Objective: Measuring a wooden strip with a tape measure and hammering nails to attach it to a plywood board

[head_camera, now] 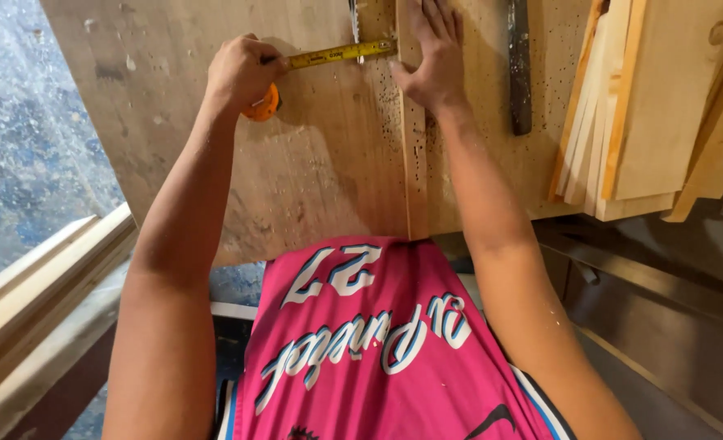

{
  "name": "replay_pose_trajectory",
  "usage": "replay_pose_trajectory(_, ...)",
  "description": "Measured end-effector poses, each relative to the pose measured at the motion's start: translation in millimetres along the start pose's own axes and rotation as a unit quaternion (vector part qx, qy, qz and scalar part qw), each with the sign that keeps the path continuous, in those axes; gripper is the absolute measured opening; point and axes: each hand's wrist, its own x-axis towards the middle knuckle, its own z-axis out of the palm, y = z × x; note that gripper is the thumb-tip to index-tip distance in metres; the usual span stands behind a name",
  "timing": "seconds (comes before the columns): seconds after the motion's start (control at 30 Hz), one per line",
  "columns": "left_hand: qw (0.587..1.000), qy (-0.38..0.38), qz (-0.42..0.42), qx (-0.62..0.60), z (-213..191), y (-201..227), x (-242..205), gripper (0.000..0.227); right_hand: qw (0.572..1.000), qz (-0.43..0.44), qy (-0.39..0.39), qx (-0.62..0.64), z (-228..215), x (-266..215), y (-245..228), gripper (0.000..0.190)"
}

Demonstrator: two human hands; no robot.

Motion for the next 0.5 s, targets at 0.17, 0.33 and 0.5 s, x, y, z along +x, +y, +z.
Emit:
replay_pose_trajectory(0.17,0.999,-0.024,0.01,0.03,3.9,-0.8,20.1,0.017,0.998,0.027,-0.007,-0.051,24.9,-1.4,18.5,0.089)
replay_pose_trajectory(0.33,0.999,0.004,0.006,0.038,8.6,1.3,17.0,0.019,0.998,-0.007,0.067,-0.001,35.4,-2.6,18.3,0.082)
replay_pose_trajectory(0.5,0.999,-0.006,0.006,0.032,4.8,1.8,19.3,0.018,0.994,-0.038,0.096,0.026,37.4,0.6,19.5,0.079)
